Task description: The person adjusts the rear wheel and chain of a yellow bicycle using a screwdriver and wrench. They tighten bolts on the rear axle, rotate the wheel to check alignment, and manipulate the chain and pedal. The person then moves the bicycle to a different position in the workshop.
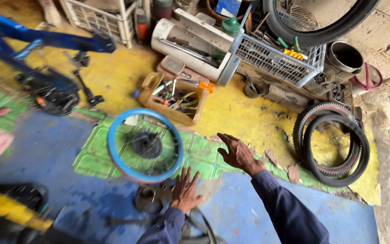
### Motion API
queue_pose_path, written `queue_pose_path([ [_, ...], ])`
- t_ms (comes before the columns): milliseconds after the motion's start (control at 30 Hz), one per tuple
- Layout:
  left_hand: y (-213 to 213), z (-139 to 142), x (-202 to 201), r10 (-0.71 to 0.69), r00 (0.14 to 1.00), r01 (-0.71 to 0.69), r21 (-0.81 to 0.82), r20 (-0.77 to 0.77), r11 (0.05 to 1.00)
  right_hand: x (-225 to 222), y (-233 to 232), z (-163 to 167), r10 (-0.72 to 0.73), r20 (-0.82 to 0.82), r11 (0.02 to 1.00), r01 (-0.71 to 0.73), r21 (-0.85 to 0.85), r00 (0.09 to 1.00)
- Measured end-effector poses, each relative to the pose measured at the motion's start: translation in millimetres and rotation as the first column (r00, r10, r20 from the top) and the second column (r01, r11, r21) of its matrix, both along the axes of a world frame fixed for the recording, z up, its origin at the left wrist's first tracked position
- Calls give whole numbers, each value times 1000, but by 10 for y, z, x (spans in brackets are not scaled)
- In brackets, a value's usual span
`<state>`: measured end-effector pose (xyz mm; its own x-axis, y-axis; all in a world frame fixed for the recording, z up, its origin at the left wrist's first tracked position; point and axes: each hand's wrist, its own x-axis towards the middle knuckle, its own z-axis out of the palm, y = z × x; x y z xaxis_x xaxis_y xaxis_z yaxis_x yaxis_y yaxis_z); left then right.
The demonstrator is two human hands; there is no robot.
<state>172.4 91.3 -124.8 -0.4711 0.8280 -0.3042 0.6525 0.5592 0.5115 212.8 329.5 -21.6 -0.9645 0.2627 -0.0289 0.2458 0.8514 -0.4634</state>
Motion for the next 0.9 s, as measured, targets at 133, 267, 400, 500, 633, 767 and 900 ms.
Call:
queue_pose_path([
  [133, 691, -370, -745, -42, 999, 45, -189, 21, 981, -828, 988, -554, -4, -87, 998, 10, 67, 996],
  [267, 1317, -870, -1456, 10, 991, 10, -155, 132, 988, -2074, 2066, -1229, 2, -228, 983, 40, 178, 974],
  [400, 1845, -1301, -2048, 21, 981, -1, -105, 195, 995, -3504, 3037, -1589, 97, -392, 978, -14, 209, 915],
  [500, 2053, -1533, -2294, 5, 963, 60, -232, 271, 971, -4484, 3538, -1741, 104, -473, 971, 13, 237, 875],
  [633, 2194, -1825, -2462, 95, 890, -60, 92, -446, 994, -5331, 4040, -1945, 41, -325, 975, 34, 222, 945],
  [767, 2187, -2044, -2564, 214, 803, -16, 338, -557, 941, -5757, 4351, -2143, 150, -202, 878, -37, 477, 968],
  [900, 2174, -2156, -2667, 207, 823, -43, 305, -529, 951, -6042, 4387, -2252, -122, -172, 927, 174, 332, 977],
])
